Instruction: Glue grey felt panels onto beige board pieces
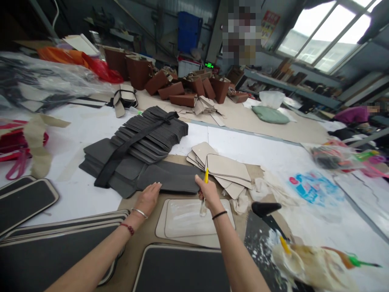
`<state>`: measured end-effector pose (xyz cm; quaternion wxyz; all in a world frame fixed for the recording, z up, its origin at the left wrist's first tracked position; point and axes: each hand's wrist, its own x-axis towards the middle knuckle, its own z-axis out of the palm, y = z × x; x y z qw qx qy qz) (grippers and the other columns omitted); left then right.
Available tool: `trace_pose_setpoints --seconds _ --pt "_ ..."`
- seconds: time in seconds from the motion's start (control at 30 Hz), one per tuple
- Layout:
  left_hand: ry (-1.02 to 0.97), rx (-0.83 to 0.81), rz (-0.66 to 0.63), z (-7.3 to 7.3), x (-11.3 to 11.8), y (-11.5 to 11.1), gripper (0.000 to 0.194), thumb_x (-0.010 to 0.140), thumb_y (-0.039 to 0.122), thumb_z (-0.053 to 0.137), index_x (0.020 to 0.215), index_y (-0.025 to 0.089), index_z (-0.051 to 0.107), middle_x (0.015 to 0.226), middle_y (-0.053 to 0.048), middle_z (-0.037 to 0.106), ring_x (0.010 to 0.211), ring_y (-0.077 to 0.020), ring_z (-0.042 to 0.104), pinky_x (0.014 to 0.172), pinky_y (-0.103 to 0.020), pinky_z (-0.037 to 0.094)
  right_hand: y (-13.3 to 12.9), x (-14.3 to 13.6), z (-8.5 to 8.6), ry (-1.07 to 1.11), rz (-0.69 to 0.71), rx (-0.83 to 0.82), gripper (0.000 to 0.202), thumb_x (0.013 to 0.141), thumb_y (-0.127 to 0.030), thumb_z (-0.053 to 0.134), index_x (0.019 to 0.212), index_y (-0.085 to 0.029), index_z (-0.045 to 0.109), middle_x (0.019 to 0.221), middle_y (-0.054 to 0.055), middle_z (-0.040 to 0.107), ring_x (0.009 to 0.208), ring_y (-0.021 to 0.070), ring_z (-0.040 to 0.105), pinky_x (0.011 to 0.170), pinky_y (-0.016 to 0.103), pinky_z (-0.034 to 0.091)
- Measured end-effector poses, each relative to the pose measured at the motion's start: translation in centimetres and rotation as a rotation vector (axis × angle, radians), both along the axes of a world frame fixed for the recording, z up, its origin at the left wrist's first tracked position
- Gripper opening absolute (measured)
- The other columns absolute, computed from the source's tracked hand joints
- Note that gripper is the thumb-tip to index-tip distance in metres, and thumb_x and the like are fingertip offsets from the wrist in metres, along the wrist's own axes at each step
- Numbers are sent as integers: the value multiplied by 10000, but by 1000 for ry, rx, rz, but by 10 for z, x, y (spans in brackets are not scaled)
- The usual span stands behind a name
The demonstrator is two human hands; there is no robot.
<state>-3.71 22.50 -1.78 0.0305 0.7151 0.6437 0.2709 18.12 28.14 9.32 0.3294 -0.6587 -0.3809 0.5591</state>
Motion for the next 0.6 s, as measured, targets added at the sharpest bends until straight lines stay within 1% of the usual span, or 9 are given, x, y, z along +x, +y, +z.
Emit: trace_pose_setpoints --seconds 0.1,0.2,0.23,0.3,0.37,0.43,0.47,0.53,0.6 --pt "-41 50 14 13 4 -7 265 804 129 416 987 152 606 1028 -131 644 985 -225 582 889 -393 442 1 8 -2 -416 185 218 323 698 -467 552 572 -201 418 456 -46 397 419 95 362 413 225 272" --pt "-167 64 97 34 12 -22 225 776 289 534 944 162 611 963 -126 640 936 -246 566 844 -400 433 -5 17 4 -795 327 466 308 790 -436 417 610 -194 477 524 -12 466 501 117 406 499 240 295" --pt "-248 15 130 40 15 -28 231 754 355 564 876 166 620 888 -109 642 880 -240 569 811 -386 437 -8 20 8 -871 363 513 309 812 -427 380 647 -196 502 548 -4 488 519 123 419 517 243 297" --pt "-481 -211 167 49 23 -40 316 710 485 581 679 172 604 688 -54 612 735 -210 565 726 -346 447 -14 23 18 -952 412 573 313 838 -415 340 733 -198 542 596 12 526 549 133 447 539 246 302" --pt "-817 -535 189 53 31 -48 444 665 592 566 557 162 557 562 -22 562 626 -179 554 652 -313 450 -20 25 29 -960 403 619 313 845 -413 336 787 -196 555 626 21 543 571 140 464 554 249 311" --pt "-1234 -811 236 57 39 -51 497 622 633 585 617 136 577 603 -39 597 612 -167 577 637 -302 463 -24 25 38 -892 352 638 323 845 -437 345 778 -192 547 603 12 525 558 138 453 556 250 320" --pt "-1453 -887 252 60 43 -51 500 604 616 621 707 127 594 681 -62 631 645 -168 599 658 -305 474 -26 25 42 -828 325 634 333 839 -458 356 748 -191 534 581 2 508 543 132 439 548 248 324" --pt "-1849 -897 250 69 48 -47 480 589 520 702 860 141 582 822 -89 657 733 -171 631 715 -320 494 -31 26 48 -646 314 585 361 817 -506 393 684 -189 503 550 -16 480 519 118 419 522 238 332" --pt "-2117 -747 225 80 48 -40 388 620 405 729 874 159 569 863 -81 662 783 -172 640 722 -315 512 -37 31 49 -465 333 508 385 782 -544 440 655 -184 493 546 -23 486 509 108 423 498 230 345"
